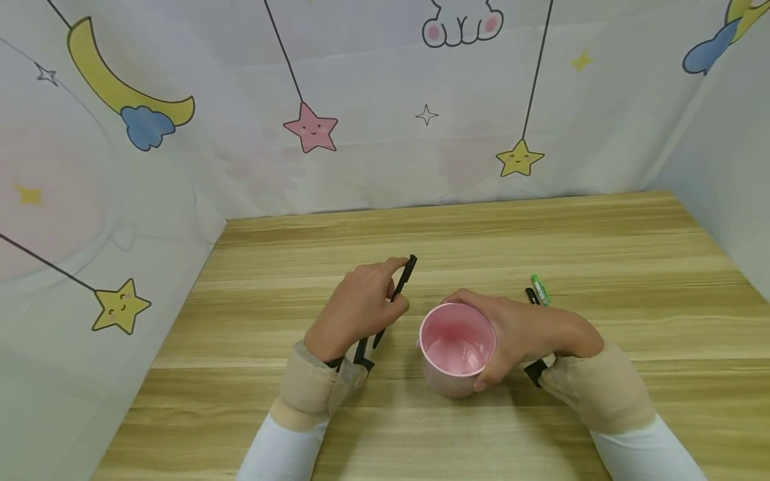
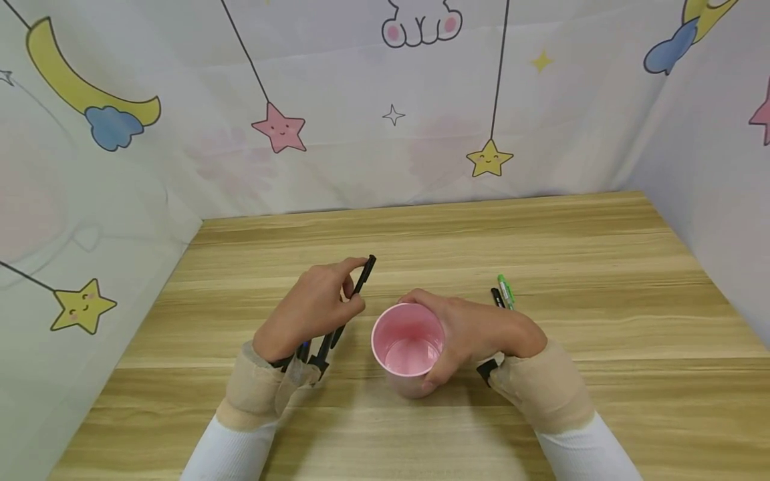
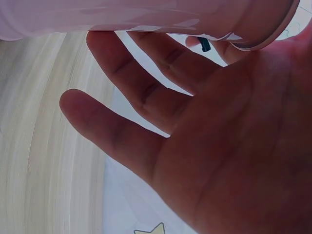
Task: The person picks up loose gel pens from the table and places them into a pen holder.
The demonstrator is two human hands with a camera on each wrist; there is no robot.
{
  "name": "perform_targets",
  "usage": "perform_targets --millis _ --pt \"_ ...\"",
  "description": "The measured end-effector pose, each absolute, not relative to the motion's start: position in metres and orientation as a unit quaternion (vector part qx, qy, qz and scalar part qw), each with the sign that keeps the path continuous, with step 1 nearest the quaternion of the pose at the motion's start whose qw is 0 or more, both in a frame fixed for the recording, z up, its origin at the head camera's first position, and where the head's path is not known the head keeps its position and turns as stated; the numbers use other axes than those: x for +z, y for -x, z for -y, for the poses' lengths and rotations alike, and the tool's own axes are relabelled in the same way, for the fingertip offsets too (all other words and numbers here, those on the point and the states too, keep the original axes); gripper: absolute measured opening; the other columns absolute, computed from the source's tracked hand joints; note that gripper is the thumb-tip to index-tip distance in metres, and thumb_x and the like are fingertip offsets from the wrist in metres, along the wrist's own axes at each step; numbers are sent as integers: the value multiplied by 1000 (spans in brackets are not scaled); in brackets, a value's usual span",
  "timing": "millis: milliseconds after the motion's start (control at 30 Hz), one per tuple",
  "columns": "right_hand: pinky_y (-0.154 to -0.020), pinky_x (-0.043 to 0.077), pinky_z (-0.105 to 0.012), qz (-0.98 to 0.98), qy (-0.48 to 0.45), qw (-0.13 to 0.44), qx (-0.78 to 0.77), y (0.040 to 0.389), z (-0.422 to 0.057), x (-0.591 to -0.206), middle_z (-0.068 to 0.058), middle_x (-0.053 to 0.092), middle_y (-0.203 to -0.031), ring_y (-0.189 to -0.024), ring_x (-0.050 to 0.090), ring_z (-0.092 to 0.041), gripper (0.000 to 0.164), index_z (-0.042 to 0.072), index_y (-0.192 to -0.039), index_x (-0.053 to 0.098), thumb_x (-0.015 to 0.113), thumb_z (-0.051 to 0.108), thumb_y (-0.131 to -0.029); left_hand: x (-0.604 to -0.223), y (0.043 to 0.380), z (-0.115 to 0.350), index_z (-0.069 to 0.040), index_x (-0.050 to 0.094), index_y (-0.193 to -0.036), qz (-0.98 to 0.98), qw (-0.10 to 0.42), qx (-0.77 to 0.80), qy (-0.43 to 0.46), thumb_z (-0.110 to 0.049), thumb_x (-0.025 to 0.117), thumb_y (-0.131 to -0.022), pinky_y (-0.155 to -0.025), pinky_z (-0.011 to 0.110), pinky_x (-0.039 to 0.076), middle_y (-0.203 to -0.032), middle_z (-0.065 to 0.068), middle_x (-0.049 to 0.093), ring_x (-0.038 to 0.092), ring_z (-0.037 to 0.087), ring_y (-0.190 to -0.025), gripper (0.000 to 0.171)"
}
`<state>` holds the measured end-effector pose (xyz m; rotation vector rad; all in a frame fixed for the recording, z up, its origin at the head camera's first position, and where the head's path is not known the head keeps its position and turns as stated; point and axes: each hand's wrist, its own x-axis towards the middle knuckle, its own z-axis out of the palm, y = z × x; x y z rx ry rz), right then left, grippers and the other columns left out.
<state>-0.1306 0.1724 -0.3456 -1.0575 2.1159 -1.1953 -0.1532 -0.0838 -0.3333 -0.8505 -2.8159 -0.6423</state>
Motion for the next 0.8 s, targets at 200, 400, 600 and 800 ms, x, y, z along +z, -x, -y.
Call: perform_targets --millis 200,400,600,800 --pt "-88 46 -48 -775 386 242 -437 130 -173 -346 2 55 -118 -106 52 -20 88 18 -128 39 87 32 -56 -333 154 83 -10 53 -126 929 78 -219 289 -12 53 -71 -41 24 36 -57 -11 49 39 5 -44 55" --pt "-89 45 -50 -767 383 246 -452 131 -174 -349 -2 55 -120 -107 51 -22 89 18 -129 39 88 30 -56 -329 153 83 -9 52 -126 923 89 -229 296 -13 53 -72 -42 26 37 -62 -11 51 40 6 -45 54" --pt "-89 44 -51 -767 384 241 -454 129 -171 -343 -1 55 -119 -106 52 -19 86 15 -129 38 86 29 -59 -327 152 83 -11 54 -124 920 109 -235 294 -13 54 -72 -44 25 38 -66 -11 53 40 6 -46 52" --pt "-89 44 -53 -767 386 238 -454 121 -165 -323 -1 56 -116 -104 52 -17 82 7 -127 39 85 23 -60 -326 152 83 -11 53 -126 915 128 -239 300 -14 54 -73 -44 25 38 -68 -10 54 40 6 -47 53"
